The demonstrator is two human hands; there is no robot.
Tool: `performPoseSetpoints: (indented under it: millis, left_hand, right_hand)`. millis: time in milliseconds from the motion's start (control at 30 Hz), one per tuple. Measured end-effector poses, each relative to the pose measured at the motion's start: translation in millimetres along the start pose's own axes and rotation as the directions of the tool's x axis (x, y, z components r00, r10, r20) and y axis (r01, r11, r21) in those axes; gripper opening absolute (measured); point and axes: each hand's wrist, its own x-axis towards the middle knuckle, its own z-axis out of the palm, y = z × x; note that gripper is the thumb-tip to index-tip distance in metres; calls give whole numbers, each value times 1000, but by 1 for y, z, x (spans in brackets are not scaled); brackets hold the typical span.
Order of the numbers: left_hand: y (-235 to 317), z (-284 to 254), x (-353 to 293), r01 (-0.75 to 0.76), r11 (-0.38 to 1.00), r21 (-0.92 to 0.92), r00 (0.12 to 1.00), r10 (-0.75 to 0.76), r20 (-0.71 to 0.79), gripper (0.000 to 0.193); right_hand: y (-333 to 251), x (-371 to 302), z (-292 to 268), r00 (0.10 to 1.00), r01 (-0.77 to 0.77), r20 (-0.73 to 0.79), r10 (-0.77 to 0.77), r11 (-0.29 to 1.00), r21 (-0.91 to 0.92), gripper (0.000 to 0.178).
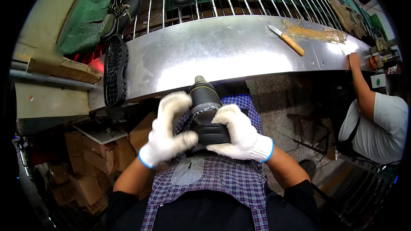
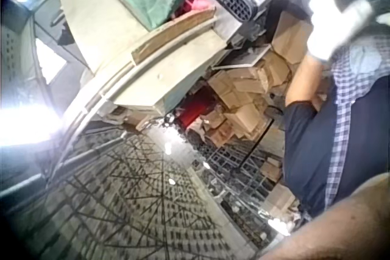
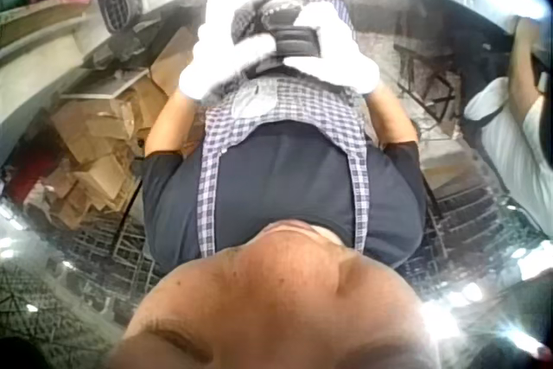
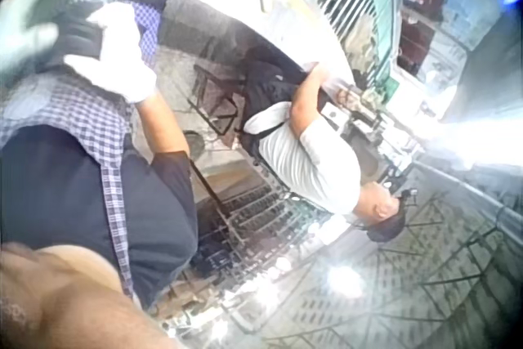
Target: The person takes shoe soles and uppers from a conveyor, applies adhesive with a brush, and presses the soles onto the uppers by hand. They use a knife to scrape the edges and place the shoes on a rack.
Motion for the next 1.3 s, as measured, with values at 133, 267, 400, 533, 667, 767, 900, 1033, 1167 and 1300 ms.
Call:
performPoseSetpoints:
  millis: [133,267,400,533,667,767,900,1033,1167,1300]
  left_hand:
    - [20,18,-21,-122,986,111,992,123,1,81]
    - [10,19,-12,-16,999,-49,999,17,32,68]
    - [5,24,-12,-9,1000,-19,1000,9,13,65]
    - [-2,32,-14,-69,998,0,995,69,-75,62]
    - [-16,36,-11,-136,990,-32,985,132,-115,62]
    - [-20,35,-7,-127,988,-86,985,115,-127,61]
    - [-26,32,0,-104,985,-139,990,90,-107,60]
    - [-26,29,5,-8,975,-221,997,-10,-80,61]
    - [-32,24,8,27,958,-284,998,-39,-38,61]
    - [-36,23,11,71,936,-343,997,-76,-2,58]
  right_hand:
    - [2,4,0,998,60,26,-59,997,-50,71]
    - [6,9,-6,999,32,39,-30,998,-57,71]
    - [5,17,-13,998,-2,60,6,998,-65,71]
    - [5,19,-10,1000,-7,26,8,998,-62,71]
    - [11,18,-7,1000,-12,-6,12,998,-66,71]
    - [16,20,-5,999,-35,-24,34,999,-24,72]
    - [20,22,-3,990,-136,-12,138,987,87,72]
    - [22,31,-8,979,-203,45,199,975,89,70]
    - [25,41,-13,966,-244,106,234,965,96,67]
    - [26,43,-11,954,-293,101,283,950,106,68]
